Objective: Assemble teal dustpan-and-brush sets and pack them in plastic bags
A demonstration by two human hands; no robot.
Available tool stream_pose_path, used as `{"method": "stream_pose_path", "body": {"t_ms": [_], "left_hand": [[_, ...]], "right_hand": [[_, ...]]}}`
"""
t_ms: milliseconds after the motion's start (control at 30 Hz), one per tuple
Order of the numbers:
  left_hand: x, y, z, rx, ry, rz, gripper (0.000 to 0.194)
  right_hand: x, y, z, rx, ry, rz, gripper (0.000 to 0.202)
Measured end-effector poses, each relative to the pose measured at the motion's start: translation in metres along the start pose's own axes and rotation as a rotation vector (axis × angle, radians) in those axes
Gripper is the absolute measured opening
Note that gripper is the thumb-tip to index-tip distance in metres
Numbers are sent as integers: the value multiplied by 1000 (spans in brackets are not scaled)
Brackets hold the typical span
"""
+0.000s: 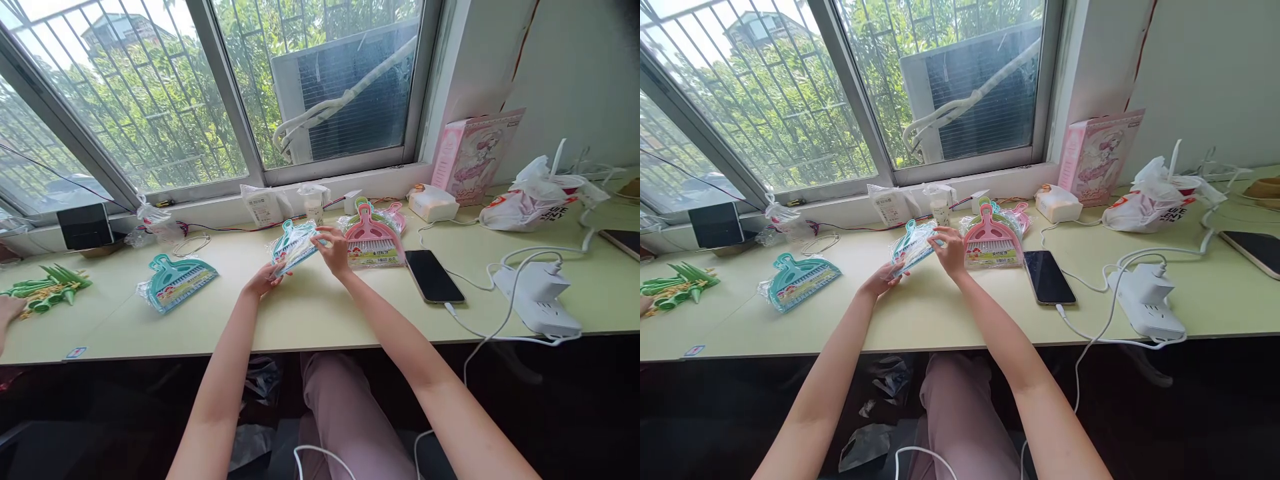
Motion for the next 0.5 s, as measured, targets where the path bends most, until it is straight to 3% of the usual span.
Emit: {"method": "stream_pose_path", "body": {"t_ms": [167,400,500], "left_hand": [[3,-2,-3,14,-4,6,28],[2,4,-1,33,-9,-30,27],[0,5,1,28,2,-25,33]], "right_hand": [[1,0,1,87,-114,157,20],[-5,-1,1,124,-169,286,21],[-8,-2,1,83,-132,278,21]]}}
Point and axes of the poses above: each hand's wrist, its own z-axis away from the middle knuckle, its own y-axis out of the palm, x = y × z, the point moved 5 cm from there along -z, towards the middle knuckle, and after that the axes turned 6 degrees about y, right-handed, at the moved point
